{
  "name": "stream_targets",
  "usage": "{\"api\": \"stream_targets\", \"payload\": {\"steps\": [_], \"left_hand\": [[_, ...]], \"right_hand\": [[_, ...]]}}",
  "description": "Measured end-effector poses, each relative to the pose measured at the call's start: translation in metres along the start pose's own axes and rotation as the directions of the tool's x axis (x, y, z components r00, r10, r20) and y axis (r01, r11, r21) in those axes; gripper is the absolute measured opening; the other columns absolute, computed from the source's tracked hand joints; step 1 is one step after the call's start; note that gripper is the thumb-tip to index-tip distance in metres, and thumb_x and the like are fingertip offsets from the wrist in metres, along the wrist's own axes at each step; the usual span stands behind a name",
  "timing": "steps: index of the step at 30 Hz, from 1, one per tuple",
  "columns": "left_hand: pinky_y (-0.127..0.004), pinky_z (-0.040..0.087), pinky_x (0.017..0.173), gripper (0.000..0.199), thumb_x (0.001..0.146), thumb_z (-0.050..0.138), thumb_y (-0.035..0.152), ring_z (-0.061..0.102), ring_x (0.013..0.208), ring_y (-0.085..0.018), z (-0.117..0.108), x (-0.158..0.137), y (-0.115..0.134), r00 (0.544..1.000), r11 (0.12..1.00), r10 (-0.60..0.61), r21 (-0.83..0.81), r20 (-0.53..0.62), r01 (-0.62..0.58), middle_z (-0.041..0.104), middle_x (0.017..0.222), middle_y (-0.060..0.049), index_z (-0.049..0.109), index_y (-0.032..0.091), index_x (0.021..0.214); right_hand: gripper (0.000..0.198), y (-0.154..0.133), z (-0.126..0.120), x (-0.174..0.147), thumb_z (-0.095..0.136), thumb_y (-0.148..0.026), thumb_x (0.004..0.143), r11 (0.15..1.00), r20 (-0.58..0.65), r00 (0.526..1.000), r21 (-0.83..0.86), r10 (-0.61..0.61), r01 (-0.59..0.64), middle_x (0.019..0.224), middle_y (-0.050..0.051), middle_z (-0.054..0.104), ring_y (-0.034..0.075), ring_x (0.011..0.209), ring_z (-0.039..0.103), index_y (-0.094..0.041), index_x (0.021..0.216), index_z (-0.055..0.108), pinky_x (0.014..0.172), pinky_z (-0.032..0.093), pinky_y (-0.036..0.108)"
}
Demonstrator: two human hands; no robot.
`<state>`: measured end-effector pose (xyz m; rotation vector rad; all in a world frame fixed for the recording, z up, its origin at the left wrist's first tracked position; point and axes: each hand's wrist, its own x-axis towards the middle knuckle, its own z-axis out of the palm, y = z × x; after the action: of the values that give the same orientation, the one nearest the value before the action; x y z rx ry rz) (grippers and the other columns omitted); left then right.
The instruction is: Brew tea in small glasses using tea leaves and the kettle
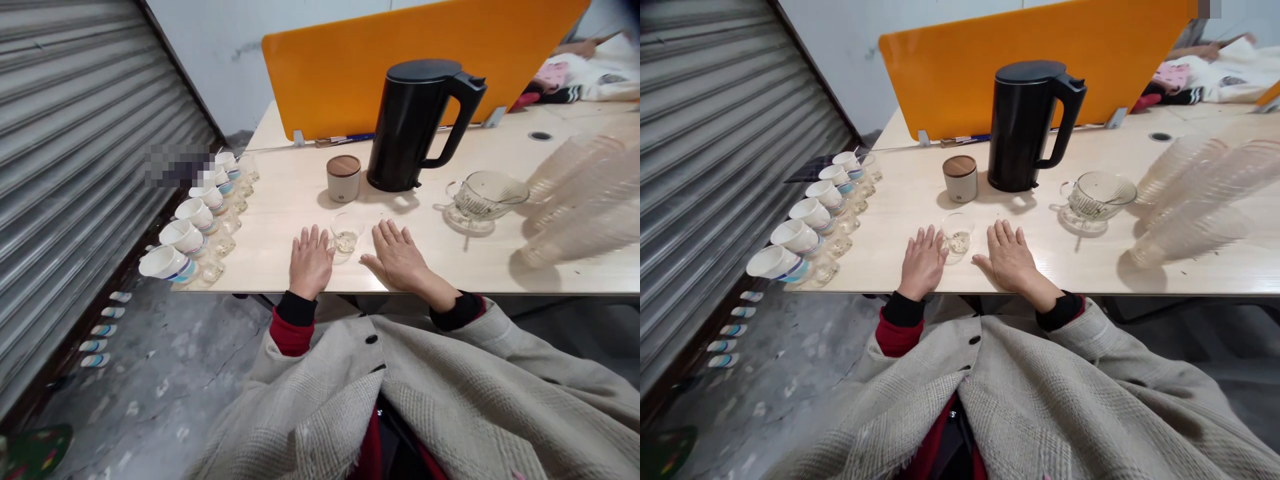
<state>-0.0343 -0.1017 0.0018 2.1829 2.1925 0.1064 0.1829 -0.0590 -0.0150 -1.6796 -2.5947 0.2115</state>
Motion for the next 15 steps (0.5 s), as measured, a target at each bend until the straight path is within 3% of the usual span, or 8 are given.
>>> {"api": "stream_targets", "payload": {"steps": [15], "left_hand": [[-0.057, 0.025, 0.134, 0.060, 0.112, 0.030, 0.040, 0.026, 0.165, -0.036, 0.0033, 0.0005, -0.0011, 1.000, 1.000, 0.009, 0.008, -0.019, -0.009, 0.031, 0.177, -0.011, 0.040, 0.016, 0.165]], "right_hand": [[0.093, -0.0027, -0.0029, -0.0003, 0.031, -0.065, 0.105, 1.000, 0.004, 1.000, -0.020, 0.008, -0.008, 0.176, 0.027, 0.018, 0.041, 0.166, 0.013, 0.003, 0.167, 0.030, 0.133, 0.015, 0.062]]}}
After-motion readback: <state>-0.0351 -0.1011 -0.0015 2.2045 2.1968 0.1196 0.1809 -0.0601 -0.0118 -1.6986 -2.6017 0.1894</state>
